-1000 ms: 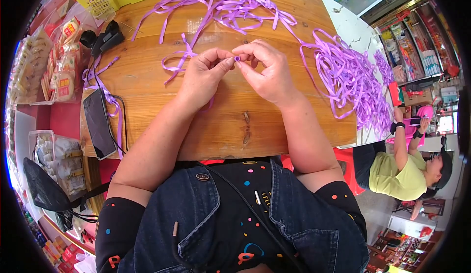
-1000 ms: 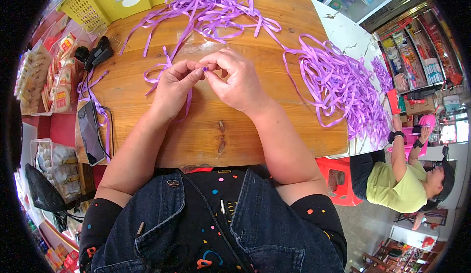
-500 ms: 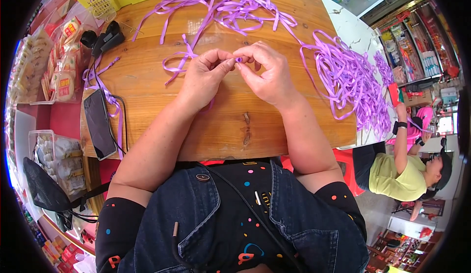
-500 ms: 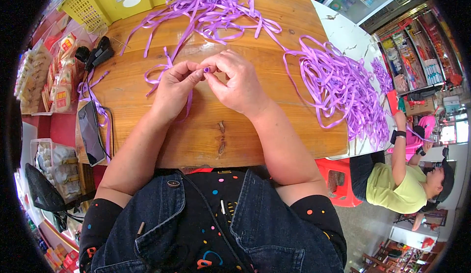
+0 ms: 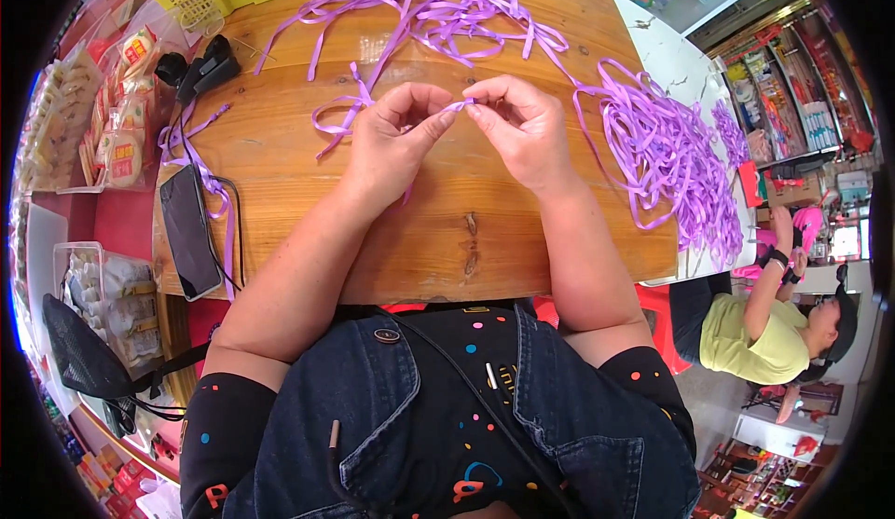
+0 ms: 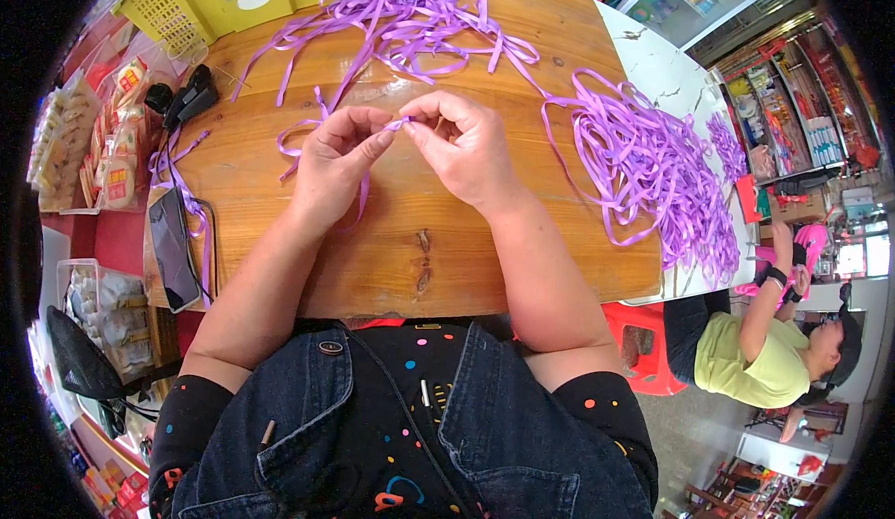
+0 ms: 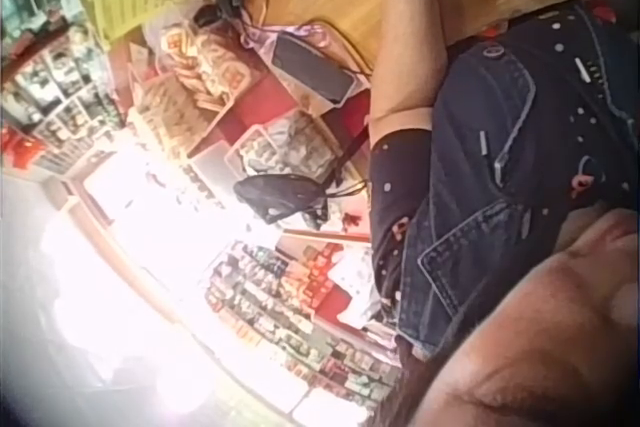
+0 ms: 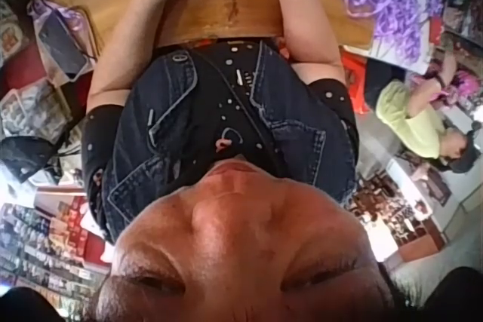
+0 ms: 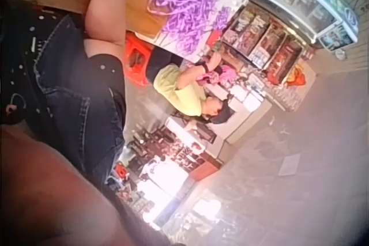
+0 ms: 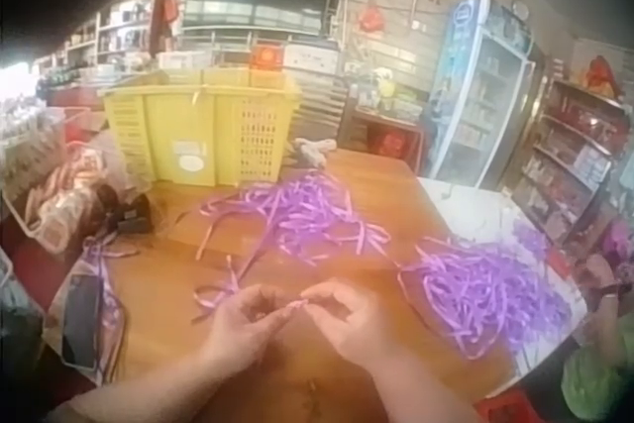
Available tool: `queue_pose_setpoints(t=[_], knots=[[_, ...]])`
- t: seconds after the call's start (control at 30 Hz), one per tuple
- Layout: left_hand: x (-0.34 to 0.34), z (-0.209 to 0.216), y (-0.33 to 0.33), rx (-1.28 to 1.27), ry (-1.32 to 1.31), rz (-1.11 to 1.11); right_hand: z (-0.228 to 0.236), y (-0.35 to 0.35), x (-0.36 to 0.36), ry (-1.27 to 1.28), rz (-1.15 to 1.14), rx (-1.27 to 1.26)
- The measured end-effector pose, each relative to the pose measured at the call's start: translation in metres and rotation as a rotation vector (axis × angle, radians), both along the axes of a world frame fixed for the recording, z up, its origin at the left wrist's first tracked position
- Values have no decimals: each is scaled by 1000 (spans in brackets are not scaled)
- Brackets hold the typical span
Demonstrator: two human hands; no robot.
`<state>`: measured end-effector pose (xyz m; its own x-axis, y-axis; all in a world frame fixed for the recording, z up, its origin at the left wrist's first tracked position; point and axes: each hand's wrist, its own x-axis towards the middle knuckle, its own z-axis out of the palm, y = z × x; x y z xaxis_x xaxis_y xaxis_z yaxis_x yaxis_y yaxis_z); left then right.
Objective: The person ties knots in purple ribbons by hand, using a needle to thread the ribbon ends through loops. They pick up individual ribbons from a pile, form loops, pull the ends through, and set the knotted ribbons aside.
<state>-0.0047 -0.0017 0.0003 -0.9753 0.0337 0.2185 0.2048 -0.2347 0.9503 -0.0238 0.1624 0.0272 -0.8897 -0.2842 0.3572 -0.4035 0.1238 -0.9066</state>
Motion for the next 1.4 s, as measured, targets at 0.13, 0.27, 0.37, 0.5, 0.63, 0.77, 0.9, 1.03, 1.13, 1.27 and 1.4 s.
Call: queue_pose_setpoints(t=[0.13, 0.27, 0.37, 0.5, 0.63, 0.77, 0.9, 1.03, 1.13, 1.27, 1.4], knots=[[0, 5, -1, 57, -27, 24, -1, 1, -3, 62, 17, 48], [0, 2, -5, 100, -79, -57, 6, -3, 1, 195, 24, 176], [1, 2, -5, 78, -102, -115, 7, -6, 3, 186, 43, 179], [0, 0, -4, 66, -156, -170, 7, -6, 3, 273, 77, 193], [-2, -2, -5, 128, -221, -205, 8, -8, 4, 290, 91, 202], [-2, 1, -8, 350, -308, -241, 5, -12, 4, 297, 45, 203], [-5, 0, -12, 630, -332, -275, 1, -18, 6, 240, -49, 77], [-3, 2, -9, 603, -341, -287, 5, -29, 11, 368, -136, 136], [-3, 0, -9, 599, -361, -302, -2, -30, 8, 433, -198, 141], [-3, -2, -10, 611, -357, -348, -3, -26, 3, 591, -212, 209], [-4, -1, -10, 597, -399, -332, 0, -25, 1, 750, -213, 275]])
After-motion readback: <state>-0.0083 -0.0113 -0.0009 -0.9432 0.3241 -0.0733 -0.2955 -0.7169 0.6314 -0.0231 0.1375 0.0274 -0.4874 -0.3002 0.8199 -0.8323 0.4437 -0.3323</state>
